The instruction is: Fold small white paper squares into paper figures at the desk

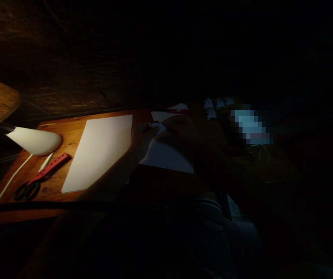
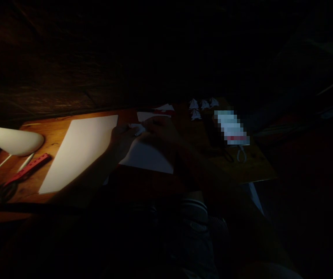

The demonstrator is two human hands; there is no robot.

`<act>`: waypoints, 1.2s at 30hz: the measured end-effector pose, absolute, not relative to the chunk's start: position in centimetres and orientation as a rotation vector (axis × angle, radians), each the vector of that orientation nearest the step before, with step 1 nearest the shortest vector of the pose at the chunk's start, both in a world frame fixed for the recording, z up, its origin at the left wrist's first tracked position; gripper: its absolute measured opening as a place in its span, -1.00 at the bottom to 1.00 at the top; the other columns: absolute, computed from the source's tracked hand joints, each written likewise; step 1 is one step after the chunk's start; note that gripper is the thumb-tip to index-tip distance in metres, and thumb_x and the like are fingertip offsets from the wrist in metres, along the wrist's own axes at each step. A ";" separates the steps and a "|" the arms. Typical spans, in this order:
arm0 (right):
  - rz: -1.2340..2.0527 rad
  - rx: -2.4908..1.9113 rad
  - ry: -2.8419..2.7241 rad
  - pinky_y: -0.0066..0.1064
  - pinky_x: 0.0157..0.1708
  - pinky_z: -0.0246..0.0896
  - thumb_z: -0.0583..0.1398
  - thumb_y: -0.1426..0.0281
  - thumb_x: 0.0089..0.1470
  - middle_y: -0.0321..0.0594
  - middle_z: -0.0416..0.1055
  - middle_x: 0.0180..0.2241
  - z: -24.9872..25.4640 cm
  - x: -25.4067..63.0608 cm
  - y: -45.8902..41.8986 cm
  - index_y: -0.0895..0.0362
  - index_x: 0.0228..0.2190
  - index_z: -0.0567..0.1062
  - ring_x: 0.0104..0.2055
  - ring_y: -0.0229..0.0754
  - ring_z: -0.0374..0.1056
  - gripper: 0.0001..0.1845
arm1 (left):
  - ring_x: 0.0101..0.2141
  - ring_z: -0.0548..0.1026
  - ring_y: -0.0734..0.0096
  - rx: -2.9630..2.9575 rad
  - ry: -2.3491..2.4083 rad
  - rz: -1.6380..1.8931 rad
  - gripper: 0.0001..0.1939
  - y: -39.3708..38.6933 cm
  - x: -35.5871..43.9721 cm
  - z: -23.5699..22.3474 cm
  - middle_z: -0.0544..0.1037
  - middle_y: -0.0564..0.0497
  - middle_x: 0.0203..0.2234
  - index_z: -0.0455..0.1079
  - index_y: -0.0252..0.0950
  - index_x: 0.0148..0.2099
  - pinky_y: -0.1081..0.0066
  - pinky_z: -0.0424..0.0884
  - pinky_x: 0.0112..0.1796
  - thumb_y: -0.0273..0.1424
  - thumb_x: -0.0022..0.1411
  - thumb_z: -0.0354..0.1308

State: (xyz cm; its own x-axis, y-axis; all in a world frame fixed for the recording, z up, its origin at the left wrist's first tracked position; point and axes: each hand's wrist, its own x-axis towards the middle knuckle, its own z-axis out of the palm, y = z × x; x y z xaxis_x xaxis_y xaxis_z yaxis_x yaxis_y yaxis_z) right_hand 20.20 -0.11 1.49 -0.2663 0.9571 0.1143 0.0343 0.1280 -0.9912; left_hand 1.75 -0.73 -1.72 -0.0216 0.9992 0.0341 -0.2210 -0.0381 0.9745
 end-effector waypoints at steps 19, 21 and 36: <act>1.145 -0.967 -1.557 -0.40 -0.33 0.33 0.46 0.08 -0.03 -0.22 0.54 -0.41 0.0 20.2 1.0 0.14 -0.42 0.60 -0.33 -0.22 0.40 -0.63 | -0.46 0.49 0.52 1.004 0.944 1.208 -0.77 -0.6 2.1 -1.6 0.56 0.07 -0.48 0.47 -0.27 -0.38 0.53 0.41 -0.45 -0.43 -0.04 0.49; 1.160 -0.962 -1.508 -0.40 -0.32 0.36 0.48 0.11 -0.07 -0.23 0.56 -0.38 -0.1 20.0 1.0 0.13 -0.34 0.61 -0.32 -0.22 0.42 -0.62 | -0.46 0.49 0.53 0.994 0.960 1.235 -0.77 -0.6 2.0 -1.6 0.54 0.09 -0.49 0.43 -0.27 -0.41 0.53 0.40 -0.44 -0.47 -0.04 0.47; 1.261 -1.033 -1.550 -0.43 -0.38 0.25 0.42 -0.02 -0.02 -0.22 0.56 -0.45 -0.6 20.2 1.0 0.14 -0.48 0.59 -0.40 -0.26 0.37 -0.54 | -0.51 0.50 0.52 0.994 1.019 1.261 -0.76 -0.5 1.5 -1.6 0.49 0.09 -0.54 0.38 -0.26 -0.46 0.48 0.42 -0.46 -0.47 -0.01 0.44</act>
State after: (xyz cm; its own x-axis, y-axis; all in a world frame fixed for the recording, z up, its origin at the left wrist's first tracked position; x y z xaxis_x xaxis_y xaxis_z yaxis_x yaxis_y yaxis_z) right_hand 20.15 1.04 -0.60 -0.2848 0.9514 0.1176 0.0787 0.1455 -0.9862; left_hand 1.48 -0.48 -1.59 0.0370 0.9982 -0.0474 -0.2555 0.0553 0.9652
